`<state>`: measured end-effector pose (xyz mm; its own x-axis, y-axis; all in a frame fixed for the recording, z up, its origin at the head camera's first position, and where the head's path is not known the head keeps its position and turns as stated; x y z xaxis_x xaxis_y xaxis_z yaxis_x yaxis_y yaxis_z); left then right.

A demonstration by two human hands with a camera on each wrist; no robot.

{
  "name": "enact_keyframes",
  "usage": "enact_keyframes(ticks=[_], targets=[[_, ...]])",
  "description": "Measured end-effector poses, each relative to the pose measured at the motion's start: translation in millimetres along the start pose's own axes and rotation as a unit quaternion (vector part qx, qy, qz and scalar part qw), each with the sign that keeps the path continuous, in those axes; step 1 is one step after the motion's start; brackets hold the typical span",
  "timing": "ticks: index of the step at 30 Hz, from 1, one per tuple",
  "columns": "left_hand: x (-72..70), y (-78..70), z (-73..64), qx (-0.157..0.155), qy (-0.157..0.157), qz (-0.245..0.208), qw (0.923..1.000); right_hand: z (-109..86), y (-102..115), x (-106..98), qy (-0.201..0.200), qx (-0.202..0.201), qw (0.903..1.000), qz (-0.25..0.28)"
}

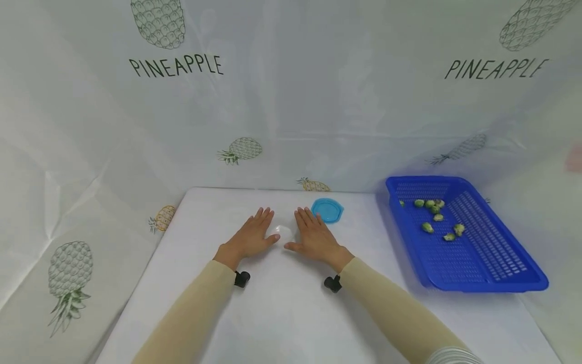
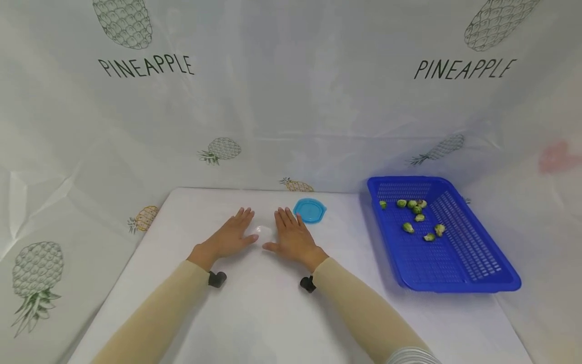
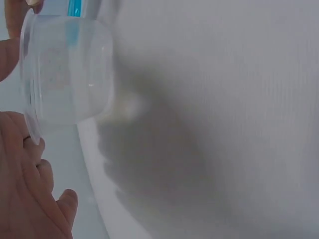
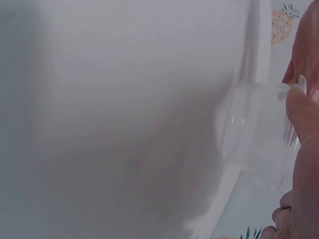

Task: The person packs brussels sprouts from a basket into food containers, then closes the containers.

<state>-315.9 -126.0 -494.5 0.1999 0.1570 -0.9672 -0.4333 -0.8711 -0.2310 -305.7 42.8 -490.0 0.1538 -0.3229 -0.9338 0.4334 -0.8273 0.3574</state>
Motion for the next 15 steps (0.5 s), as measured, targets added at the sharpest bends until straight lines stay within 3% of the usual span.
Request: enact_keyframes(ticks=[10,15], targets=[[14.4,-56.7,12.4,0.061,0.010,0.024,0.9978,-43.1,-30,-4,0.013,-0.009,0.9999,-0.003],[17.2,-71.2,15.3,0.058,0.011,0.037,0.9976,-58.3,-36,-7,0.006,-0.011,0.9999,0.011]])
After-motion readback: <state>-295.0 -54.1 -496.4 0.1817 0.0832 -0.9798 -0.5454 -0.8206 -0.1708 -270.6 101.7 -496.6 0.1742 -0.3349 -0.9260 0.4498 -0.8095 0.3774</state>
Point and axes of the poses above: each hand's wrist, its own z-axis towards the middle knuckle, its own x-axis out of the palm, y = z × x, the point moved 8 cm from there along z, towards the middle knuckle, and after that the axes turned 8 degrees about z, right-handed, at the moved point
